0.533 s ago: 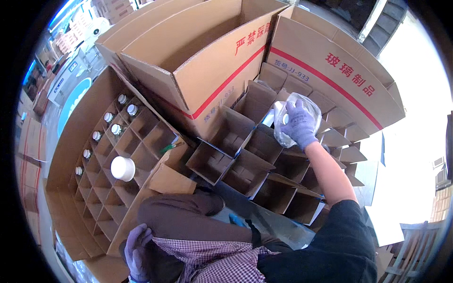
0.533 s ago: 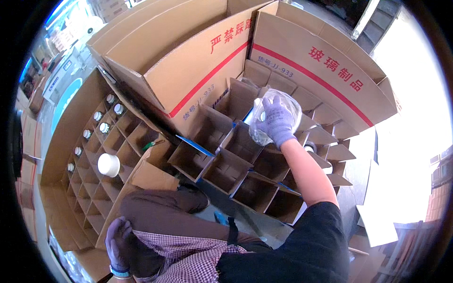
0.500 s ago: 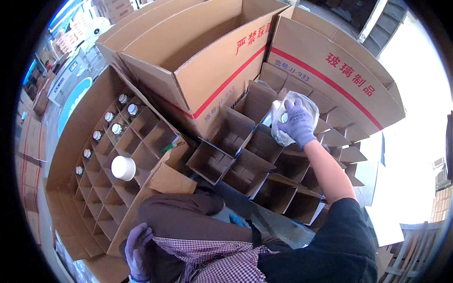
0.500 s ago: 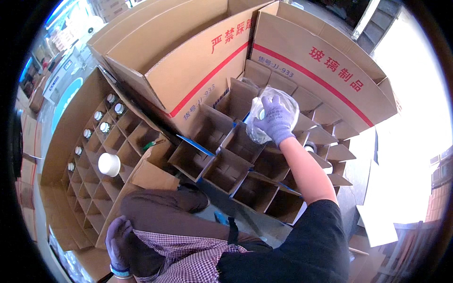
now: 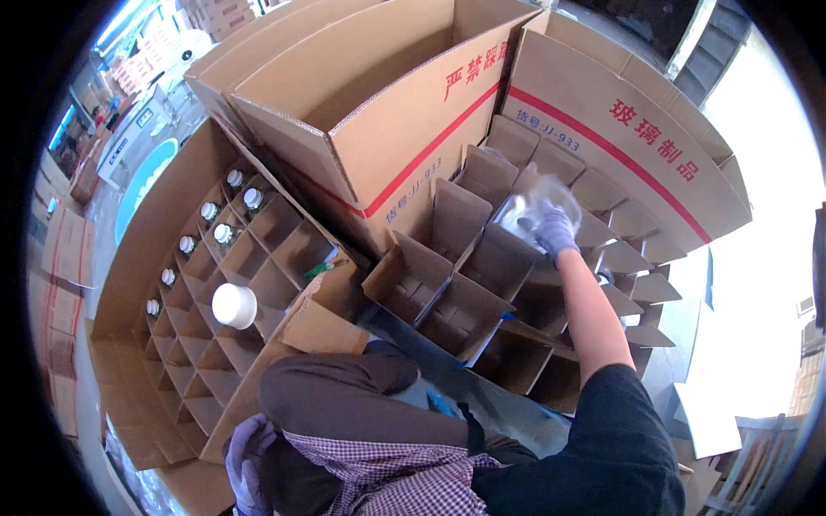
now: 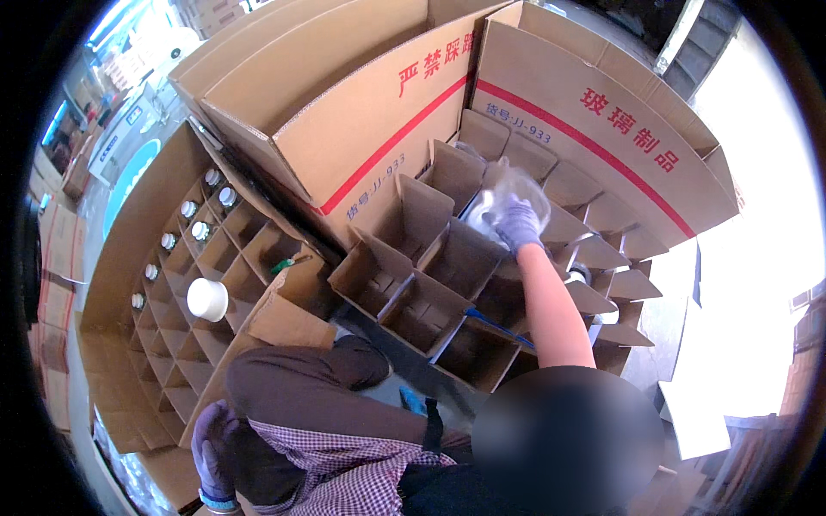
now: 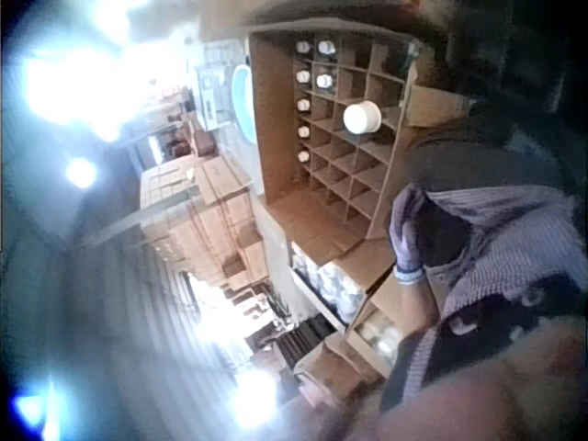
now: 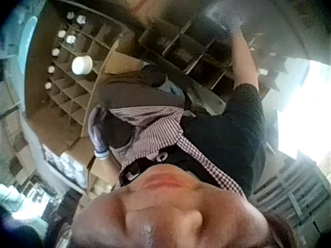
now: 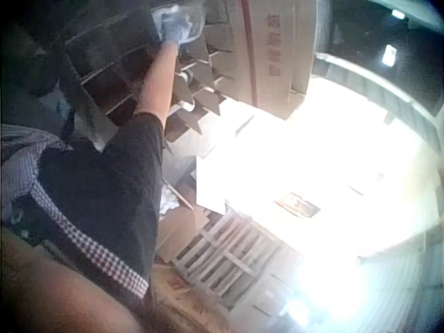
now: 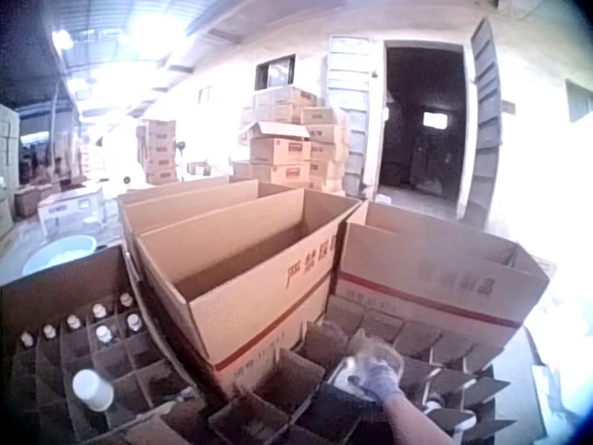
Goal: The person assembles white ceramic pitchers by screwing on lids and attaching handles. They then wrap each pitcher in a clear plastic bag and place it into a cardboard box with dividers. The process is repeated for multiple units in a warehouse setting.
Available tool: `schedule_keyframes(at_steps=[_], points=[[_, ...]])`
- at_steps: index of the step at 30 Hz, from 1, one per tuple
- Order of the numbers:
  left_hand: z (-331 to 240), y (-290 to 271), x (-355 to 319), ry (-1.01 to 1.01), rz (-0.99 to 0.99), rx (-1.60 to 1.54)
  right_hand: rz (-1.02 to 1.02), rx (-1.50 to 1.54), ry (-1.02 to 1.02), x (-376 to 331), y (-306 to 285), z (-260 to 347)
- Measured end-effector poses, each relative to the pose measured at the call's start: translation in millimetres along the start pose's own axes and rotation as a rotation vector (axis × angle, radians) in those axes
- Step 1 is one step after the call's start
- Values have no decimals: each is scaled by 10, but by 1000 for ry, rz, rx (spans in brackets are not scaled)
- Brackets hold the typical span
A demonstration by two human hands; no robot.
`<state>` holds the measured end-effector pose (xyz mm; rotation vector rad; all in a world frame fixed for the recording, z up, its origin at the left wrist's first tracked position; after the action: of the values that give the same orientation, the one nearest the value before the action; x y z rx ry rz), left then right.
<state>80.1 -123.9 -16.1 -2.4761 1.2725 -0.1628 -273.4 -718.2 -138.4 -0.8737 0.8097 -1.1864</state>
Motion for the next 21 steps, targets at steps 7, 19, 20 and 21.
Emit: schedule_keyframes(at_steps=[7,19,20,21], points=[[-14,-191,-88,32,-65,59,-141,-161,-122,407,-57,329],[588,-440,-193,67,-493,653,157,677,-1279,-2290,1246,4543],[589,-426,-205,66,-500,676,163,517,-1253,-2283,1405,4684],[685,-441,-234,68,-499,687,208,399,-1232,-2196,1709,4791]])
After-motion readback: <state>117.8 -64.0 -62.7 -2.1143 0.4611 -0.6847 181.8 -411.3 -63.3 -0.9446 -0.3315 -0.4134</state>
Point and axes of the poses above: each hand's wrist, its own x-axis towards the middle knuckle, its own y-axis out of the palm, z = x × y, the point moved 2 cm from there along x, towards the middle knuckle, and after that the axes turned 11 degrees about x, right-handed, at the moved point
